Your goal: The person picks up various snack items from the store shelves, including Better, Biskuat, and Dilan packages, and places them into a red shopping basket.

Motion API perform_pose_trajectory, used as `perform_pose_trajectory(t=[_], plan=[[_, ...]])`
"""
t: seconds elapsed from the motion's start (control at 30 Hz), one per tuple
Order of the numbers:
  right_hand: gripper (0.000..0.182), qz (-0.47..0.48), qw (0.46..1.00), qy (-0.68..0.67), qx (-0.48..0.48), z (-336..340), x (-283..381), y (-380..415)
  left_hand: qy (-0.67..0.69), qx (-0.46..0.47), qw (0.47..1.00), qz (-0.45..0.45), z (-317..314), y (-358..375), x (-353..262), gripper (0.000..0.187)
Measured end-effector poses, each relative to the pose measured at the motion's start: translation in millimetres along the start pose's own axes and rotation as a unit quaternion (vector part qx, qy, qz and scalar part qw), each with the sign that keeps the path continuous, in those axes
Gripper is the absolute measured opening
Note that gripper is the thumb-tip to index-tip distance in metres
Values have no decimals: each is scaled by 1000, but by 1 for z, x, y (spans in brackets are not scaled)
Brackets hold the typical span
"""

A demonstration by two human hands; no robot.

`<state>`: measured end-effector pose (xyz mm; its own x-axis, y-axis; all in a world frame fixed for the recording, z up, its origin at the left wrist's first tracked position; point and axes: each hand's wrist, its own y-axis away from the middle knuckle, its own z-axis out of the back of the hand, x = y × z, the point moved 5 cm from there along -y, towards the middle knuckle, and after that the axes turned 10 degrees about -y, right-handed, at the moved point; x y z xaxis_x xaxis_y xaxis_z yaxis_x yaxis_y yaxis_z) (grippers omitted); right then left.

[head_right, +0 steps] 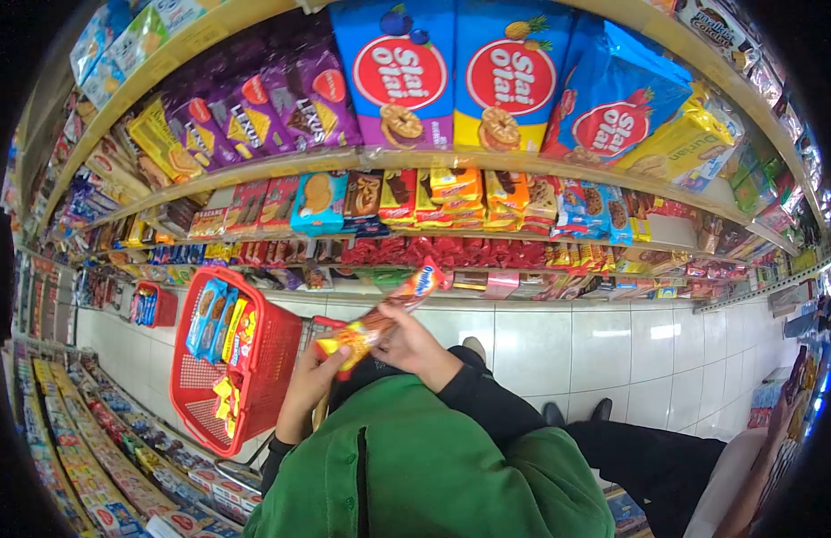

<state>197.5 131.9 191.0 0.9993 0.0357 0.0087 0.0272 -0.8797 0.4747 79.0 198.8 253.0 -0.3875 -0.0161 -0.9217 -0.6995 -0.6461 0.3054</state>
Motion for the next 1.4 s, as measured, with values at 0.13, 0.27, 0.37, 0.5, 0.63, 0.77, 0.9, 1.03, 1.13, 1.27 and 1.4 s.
perform_pose_trajectory(t=[0.13, 0.27, 0.37, 0.5, 0.63, 0.77, 0.9, 1.03, 1.13, 1.27, 1.4], plan=[[32, 154, 980, -42, -115, 65, 84, 34, -38, 54, 998, -20, -26, -28, -6, 47], [22, 256, 950, 1, -176, 142, 171, 92, -22, 23, 999, 21, -28, -42, -5, 48], [24, 261, 918, 136, -265, 215, 230, 118, -5, -11, 998, 64, -28, -47, 2, 46], [36, 303, 798, 334, -399, 231, 287, 139, 2, -63, 993, 105, -26, -49, 9, 44], [37, 304, 757, 423, -394, 327, 363, 123, 7, -137, 981, 134, -23, -45, 7, 42], [45, 384, 694, 464, -394, 355, 416, 113, 40, -214, 965, 147, -23, -35, 10, 43], [41, 431, 668, 517, -317, 361, 445, 101, 61, -260, 947, 178, -29, -24, 15, 40], [37, 357, 547, 672, -349, 353, 467, 97, 55, -271, 940, 201, -39, -24, 9, 39], [44, 304, 280, 798, -439, 362, 483, 96, 48, -273, 938, 207, -43, -25, 12, 39], [43, 218, 265, 819, -460, 377, 489, 77, 41, -283, 936, 206, -51, -24, 6, 39], [42, 177, 311, 811, -463, 376, 483, 61, 40, -292, 932, 210, -56, -16, 11, 39]])
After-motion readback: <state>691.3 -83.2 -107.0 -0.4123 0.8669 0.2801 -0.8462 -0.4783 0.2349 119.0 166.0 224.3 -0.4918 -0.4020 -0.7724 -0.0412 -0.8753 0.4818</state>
